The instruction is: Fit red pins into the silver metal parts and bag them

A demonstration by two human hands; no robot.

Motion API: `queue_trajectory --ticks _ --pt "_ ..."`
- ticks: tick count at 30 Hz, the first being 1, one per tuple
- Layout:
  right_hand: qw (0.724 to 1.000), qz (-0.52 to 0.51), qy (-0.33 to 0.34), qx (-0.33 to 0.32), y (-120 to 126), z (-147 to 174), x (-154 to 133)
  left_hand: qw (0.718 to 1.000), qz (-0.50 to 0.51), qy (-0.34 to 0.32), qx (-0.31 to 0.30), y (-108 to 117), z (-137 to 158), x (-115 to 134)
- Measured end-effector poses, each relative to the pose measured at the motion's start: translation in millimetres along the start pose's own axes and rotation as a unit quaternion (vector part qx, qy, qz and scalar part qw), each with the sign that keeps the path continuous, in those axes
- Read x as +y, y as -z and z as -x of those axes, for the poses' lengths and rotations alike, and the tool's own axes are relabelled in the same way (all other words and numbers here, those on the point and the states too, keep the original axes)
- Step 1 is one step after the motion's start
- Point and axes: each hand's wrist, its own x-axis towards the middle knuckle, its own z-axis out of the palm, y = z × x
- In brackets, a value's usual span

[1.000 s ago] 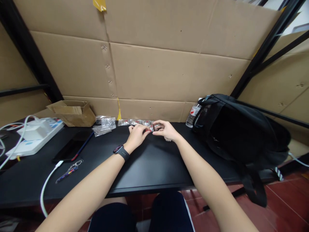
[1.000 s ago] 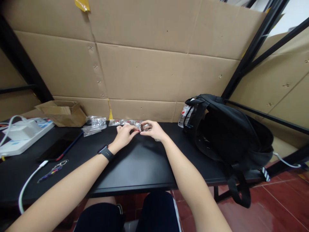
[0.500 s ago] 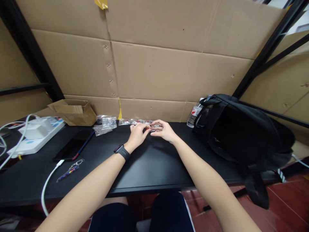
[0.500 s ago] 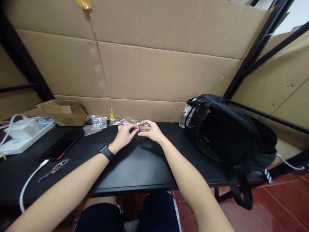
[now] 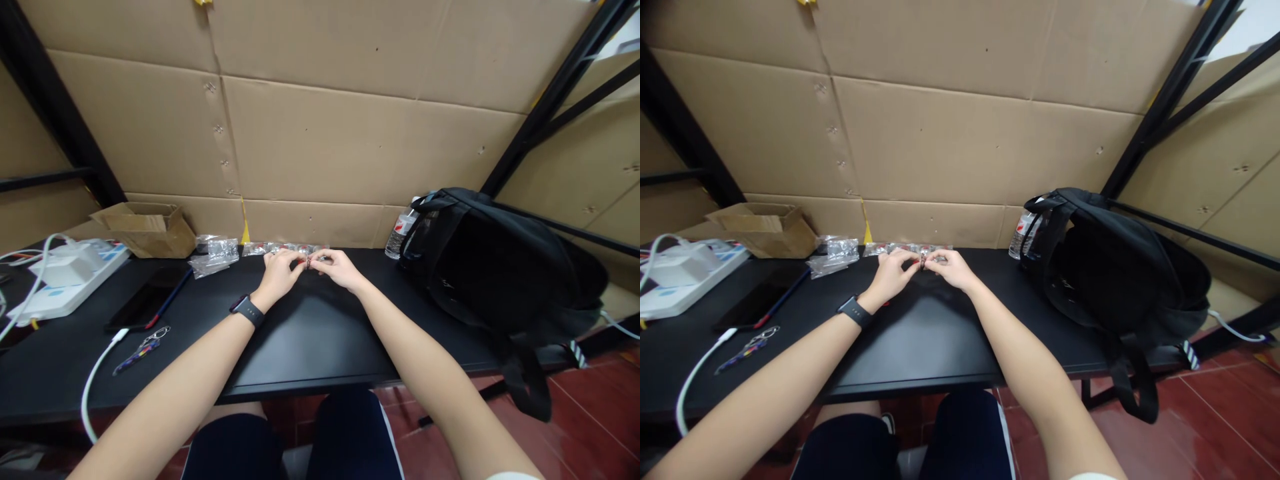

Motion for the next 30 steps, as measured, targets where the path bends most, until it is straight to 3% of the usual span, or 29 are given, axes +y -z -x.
queue_trajectory --ticks 7,11,16,21,24,27,30 --pt "0.986 0.139 0.092 0.0 6 -3 4 0.997 0.05 -0.058 -0.008 -3 -2 -5" --pt "0.978 0.179 0.104 -0.012 8 -1 3 0.992 0.118 -0.042 0.002 -2 -3 -6" --pt "0.972 0.208 0.108 -0.023 7 3 0 0.991 0.063 -0.075 -0.089 0 1 -9" --pt "0.96 0.248 0.128 -0.029 10 4 -2 0.987 -0.018 -0.063 -0.149 2 -2 -21" --pt "0.943 0.298 0.144 -0.034 15 4 0 0.984 0.001 -0.074 -0.161 13 -10 -38" --pt "0.925 0.345 0.141 -0.074 18 4 1 0.982 0.005 -0.045 -0.183 31 -15 -60" --pt "0.917 0.36 0.13 -0.114 19 5 0 0.958 -0.013 0.013 -0.287 47 -14 -78"
